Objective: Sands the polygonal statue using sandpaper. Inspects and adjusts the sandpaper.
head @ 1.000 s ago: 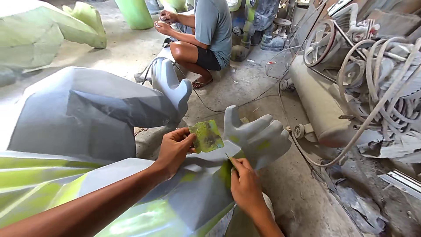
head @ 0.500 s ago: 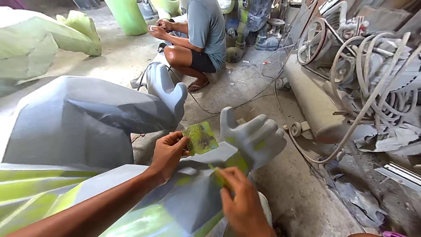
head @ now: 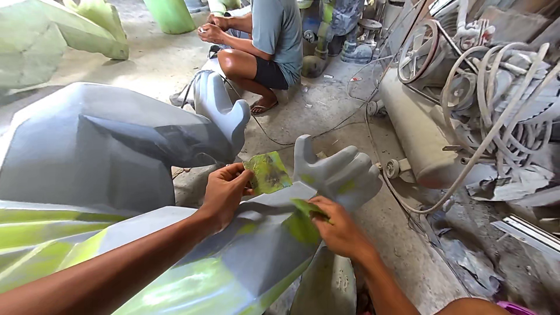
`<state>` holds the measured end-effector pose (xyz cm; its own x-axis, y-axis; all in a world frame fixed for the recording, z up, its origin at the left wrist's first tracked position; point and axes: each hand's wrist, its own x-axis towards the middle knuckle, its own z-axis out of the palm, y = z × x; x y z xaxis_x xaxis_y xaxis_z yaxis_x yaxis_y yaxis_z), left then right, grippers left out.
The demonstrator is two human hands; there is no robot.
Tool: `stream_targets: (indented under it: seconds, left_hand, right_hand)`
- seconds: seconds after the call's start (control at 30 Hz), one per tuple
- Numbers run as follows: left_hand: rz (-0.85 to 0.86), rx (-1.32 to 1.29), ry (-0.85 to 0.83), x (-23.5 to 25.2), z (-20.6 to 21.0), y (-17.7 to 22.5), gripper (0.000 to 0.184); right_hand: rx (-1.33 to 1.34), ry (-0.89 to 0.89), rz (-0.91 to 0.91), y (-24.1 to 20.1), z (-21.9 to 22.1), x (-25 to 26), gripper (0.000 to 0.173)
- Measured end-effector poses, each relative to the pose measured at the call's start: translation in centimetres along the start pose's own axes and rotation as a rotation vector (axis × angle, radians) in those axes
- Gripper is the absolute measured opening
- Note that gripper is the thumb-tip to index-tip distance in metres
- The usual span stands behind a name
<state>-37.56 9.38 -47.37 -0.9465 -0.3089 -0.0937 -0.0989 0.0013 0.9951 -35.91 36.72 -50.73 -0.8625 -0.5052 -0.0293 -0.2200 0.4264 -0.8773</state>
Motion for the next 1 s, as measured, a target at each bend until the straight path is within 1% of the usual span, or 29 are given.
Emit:
stream_targets:
  seconds: [0.07,0.1,0.17,0.23,0.3,0.37,0.43,0.5,0.57,0.63,0.7,0.77,0.87,0.93,1.0]
  left_hand:
    - [-0.002,0.003,-0.008,-0.1,0.0,0.0,0.013]
    - [-0.005,0.015,-0.016,-0.2,0.0,0.1,0.012]
    - [-0.013,0.028,-0.021,-0.3,0.2,0.2,0.011]
    - [-0.013,0.029,-0.024,-0.3,0.3,0.1,0.012]
    - [0.000,0.023,-0.028,-0.4,0.3,0.0,0.013]
    - [0.004,0.015,-0.024,-0.4,0.3,0.2,0.014]
    - [-0.001,0.016,-0.027,-0.5,0.2,0.2,0.013]
    - [0.000,0.017,-0.022,-0.3,0.1,0.0,0.012]
    - [0.001,0.014,-0.010,-0.2,0.0,-0.2,0.012]
    - [-0.004,0.012,-0.012,-0.2,0.0,-0.2,0.012]
    - [0.001,0.004,-0.019,-0.2,0.0,-0.1,0.012]
    - [0.003,-0.005,-0.024,-0.3,-0.1,-0.1,0.013]
    - [0.008,-0.001,-0.037,-0.2,-0.1,-0.1,0.014]
    - [0.013,0.005,-0.039,-0.2,0.0,-0.1,0.016]
    - [0.018,0.015,-0.044,-0.2,0.0,-0.2,0.016]
  right_hand:
    - [-0.018,0.189,0.128,2.6,2.2,0.2,0.033]
    - [-0.033,0.256,0.165,2.9,3.4,0.1,0.032]
    - [-0.068,0.308,0.186,1.0,4.9,-0.9,0.033]
    - [-0.114,0.305,0.152,-2.2,6.1,-2.7,0.036]
    - [-0.168,0.339,0.062,-4.5,7.5,-4.4,0.039]
    - [-0.159,0.340,-0.028,-5.5,8.1,-5.4,0.039]
    - [-0.083,0.283,-0.083,-5.2,7.0,-5.6,0.038]
    - [-0.032,0.296,-0.120,-2.4,4.3,-4.8,0.039]
    - [-0.030,0.351,-0.096,3.0,1.7,-3.6,0.042]
    - [-0.049,0.344,-0.005,8.4,0.7,-2.4,0.042]
    - [-0.104,0.307,0.059,11.7,0.8,-1.4,0.042]
    - [-0.177,0.322,0.070,13.1,1.4,-0.4,0.041]
    - [-0.299,0.359,0.078,13.0,2.9,0.3,0.042]
    - [-0.388,0.342,0.099,12.8,3.9,0.0,0.047]
    - [-0.434,0.289,0.127,12.9,4.5,-1.0,0.052]
